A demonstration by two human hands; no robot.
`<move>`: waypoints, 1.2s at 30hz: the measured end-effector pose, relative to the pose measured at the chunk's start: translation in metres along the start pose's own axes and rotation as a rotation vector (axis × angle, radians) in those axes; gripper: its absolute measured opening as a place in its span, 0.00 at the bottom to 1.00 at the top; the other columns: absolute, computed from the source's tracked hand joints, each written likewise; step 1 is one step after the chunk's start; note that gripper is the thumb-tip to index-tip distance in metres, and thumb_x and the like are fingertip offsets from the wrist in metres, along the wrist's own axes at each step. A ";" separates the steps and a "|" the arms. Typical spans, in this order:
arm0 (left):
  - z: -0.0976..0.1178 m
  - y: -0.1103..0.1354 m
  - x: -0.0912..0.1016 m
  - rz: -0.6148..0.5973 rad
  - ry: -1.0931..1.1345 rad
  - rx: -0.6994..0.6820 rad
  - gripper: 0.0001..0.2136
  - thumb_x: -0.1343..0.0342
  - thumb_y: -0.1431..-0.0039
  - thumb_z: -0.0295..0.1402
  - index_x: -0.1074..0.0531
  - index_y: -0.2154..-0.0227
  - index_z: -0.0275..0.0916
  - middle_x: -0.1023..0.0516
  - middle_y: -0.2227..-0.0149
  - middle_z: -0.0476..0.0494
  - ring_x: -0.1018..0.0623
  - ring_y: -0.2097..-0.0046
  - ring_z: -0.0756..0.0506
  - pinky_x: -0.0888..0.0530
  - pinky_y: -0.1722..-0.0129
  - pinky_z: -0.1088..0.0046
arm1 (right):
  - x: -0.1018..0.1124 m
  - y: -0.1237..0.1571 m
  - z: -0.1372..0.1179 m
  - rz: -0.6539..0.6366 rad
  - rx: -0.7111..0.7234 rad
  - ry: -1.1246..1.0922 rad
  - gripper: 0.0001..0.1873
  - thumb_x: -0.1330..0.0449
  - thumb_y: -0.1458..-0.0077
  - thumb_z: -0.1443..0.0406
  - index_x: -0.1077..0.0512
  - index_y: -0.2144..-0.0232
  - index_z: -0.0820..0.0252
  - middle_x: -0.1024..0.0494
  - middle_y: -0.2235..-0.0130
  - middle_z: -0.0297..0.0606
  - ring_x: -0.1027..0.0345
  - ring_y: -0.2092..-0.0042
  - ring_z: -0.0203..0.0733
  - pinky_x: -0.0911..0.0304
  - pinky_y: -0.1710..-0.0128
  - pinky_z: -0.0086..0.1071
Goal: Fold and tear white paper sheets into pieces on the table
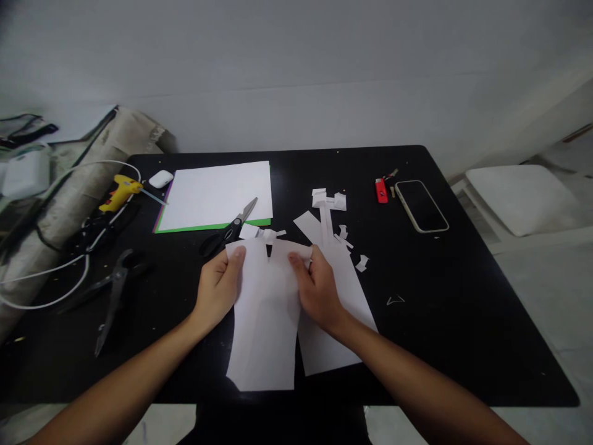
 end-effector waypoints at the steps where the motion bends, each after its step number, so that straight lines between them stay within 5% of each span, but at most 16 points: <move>1: 0.000 0.000 0.000 0.004 0.001 0.000 0.19 0.50 0.30 0.46 0.27 0.71 0.37 0.30 0.74 0.49 0.31 0.70 0.49 0.34 0.70 0.74 | 0.000 0.000 0.001 -0.004 -0.005 -0.003 0.17 0.42 0.36 0.50 0.33 0.69 0.56 0.27 0.69 0.35 0.33 0.68 0.41 0.38 0.71 0.33; 12: -0.014 -0.004 -0.012 -0.127 0.291 0.211 0.19 0.38 0.41 0.48 0.32 0.74 0.37 0.37 0.79 0.54 0.40 0.77 0.53 0.43 0.78 0.78 | 0.000 -0.005 0.007 -0.048 -0.133 -0.154 0.18 0.37 0.40 0.48 0.29 0.65 0.56 0.25 0.72 0.34 0.31 0.70 0.43 0.34 0.73 0.34; 17: -0.014 -0.007 -0.005 -0.054 0.260 0.129 0.19 0.38 0.40 0.46 0.36 0.76 0.38 0.37 0.77 0.54 0.40 0.76 0.53 0.42 0.77 0.78 | -0.014 -0.003 0.008 -0.180 -0.201 -0.302 0.19 0.34 0.44 0.48 0.24 0.66 0.58 0.20 0.65 0.39 0.26 0.63 0.47 0.28 0.64 0.38; 22: -0.008 -0.006 -0.004 -0.052 0.253 0.110 0.19 0.40 0.38 0.46 0.37 0.75 0.38 0.38 0.77 0.55 0.40 0.76 0.53 0.42 0.76 0.78 | -0.011 -0.003 0.014 -0.146 -0.219 -0.181 0.22 0.35 0.43 0.47 0.25 0.73 0.59 0.21 0.69 0.39 0.26 0.66 0.46 0.29 0.66 0.37; 29: -0.010 -0.006 -0.009 -0.124 0.277 0.159 0.17 0.40 0.38 0.47 0.27 0.72 0.36 0.28 0.75 0.50 0.32 0.74 0.50 0.35 0.73 0.75 | -0.005 -0.003 0.003 -0.100 -0.103 -0.102 0.19 0.37 0.40 0.49 0.22 0.67 0.58 0.18 0.65 0.40 0.25 0.61 0.47 0.29 0.63 0.37; 36: -0.013 -0.006 -0.005 -0.048 0.228 0.113 0.20 0.41 0.39 0.49 0.29 0.77 0.38 0.32 0.80 0.50 0.33 0.75 0.48 0.36 0.74 0.74 | 0.000 -0.002 0.002 -0.052 -0.074 -0.026 0.21 0.38 0.39 0.49 0.27 0.73 0.58 0.23 0.70 0.37 0.29 0.67 0.44 0.33 0.68 0.35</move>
Point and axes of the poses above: each hand's wrist, its own y-axis away from the middle knuckle, its own x-axis out of the back of the hand, z = x × y, the point moved 10 cm from there along -y, towards the middle knuckle
